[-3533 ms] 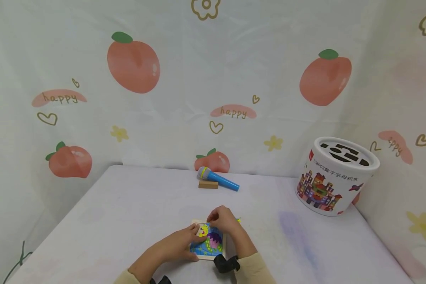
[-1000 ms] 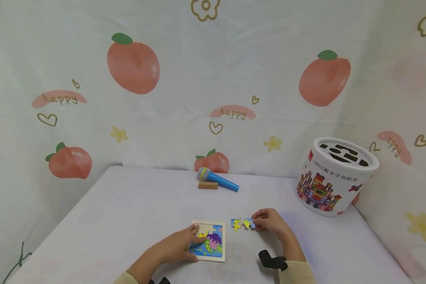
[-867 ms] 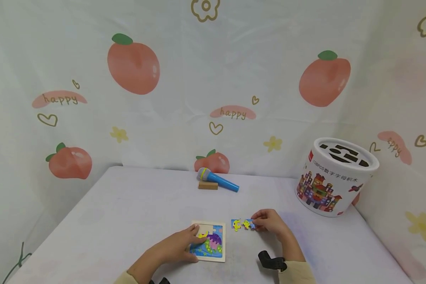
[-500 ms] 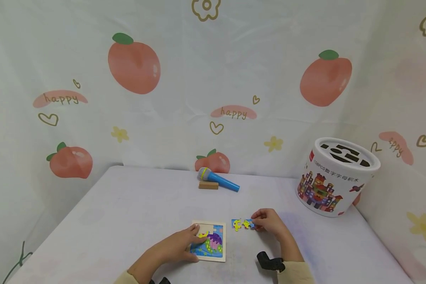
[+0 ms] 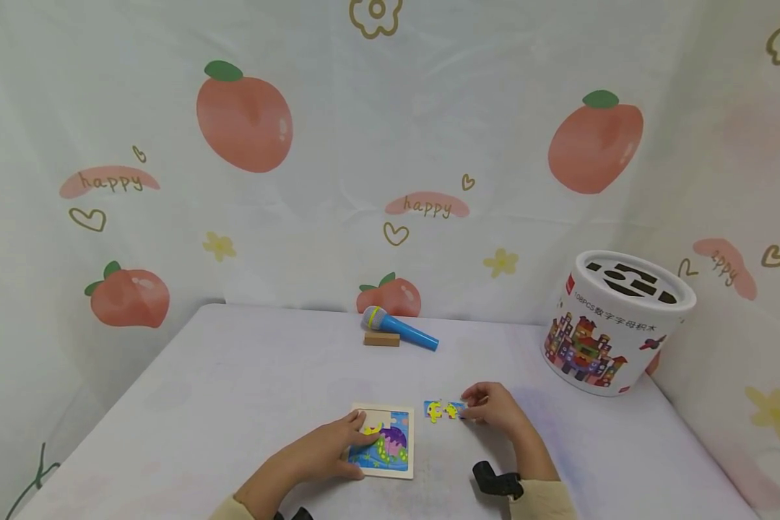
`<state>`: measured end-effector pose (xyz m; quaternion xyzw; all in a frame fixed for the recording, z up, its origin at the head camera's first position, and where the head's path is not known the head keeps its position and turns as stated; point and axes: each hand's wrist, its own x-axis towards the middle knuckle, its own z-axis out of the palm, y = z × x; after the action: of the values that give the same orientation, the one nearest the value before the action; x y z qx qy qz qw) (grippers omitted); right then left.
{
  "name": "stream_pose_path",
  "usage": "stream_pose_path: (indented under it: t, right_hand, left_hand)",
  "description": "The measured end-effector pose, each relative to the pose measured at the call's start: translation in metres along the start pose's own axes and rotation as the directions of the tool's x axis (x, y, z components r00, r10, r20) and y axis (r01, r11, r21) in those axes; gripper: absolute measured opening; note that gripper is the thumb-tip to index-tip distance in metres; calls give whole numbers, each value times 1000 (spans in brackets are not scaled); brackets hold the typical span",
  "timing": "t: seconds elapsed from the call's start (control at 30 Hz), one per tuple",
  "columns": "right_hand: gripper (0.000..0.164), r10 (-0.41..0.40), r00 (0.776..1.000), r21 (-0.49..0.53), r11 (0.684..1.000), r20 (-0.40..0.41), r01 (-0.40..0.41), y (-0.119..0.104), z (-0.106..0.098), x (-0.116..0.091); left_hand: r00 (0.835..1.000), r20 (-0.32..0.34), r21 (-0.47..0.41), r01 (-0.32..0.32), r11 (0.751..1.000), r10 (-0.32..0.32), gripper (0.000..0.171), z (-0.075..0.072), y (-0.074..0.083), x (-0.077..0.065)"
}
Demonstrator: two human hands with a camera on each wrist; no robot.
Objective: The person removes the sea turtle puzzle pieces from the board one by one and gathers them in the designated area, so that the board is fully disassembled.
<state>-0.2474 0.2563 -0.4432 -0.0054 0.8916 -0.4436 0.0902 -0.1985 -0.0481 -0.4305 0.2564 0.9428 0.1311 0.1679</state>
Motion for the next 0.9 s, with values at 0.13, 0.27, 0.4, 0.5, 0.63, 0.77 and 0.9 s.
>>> stream_pose_path:
  t: [0.13, 0.27, 0.4, 0.5, 0.63, 0.77, 0.9]
  right_hand:
    - [32, -95, 994, -51, 994, 53, 98, 3, -1, -2]
    - [28, -135, 989, -62, 988, 57, 138, 5, -1, -3]
    - [26, -132, 990, -54, 989, 48, 135, 6, 0, -4]
    - [27, -130, 991, -58, 989, 42, 133, 5, 0, -4]
    - [29, -92, 996, -76, 993, 12, 93, 2, 2, -3]
    - [31, -40, 998, -111, 993, -52, 34, -5, 5, -2]
    - [31, -41, 993, -136, 990, -115, 25, -15, 8, -4]
  left_hand:
    - [1000, -3, -5, -7, 1000, 7, 56, 0, 1, 0]
    - [1000, -6, -10, -9, 1000, 9, 55, 0, 1, 0]
    - [1000, -4, -18, -14, 1000, 14, 56, 1, 1, 1]
    - [1000, -10, -24, -19, 1000, 18, 56, 2, -1, 1]
    - [999, -36, -28, -33, 999, 32, 57, 2, -3, -1]
    - [995, -75, -2, -69, 998, 68, 59, 2, -3, -2]
    - [991, -80, 24, -101, 995, 103, 61, 1, 0, 0]
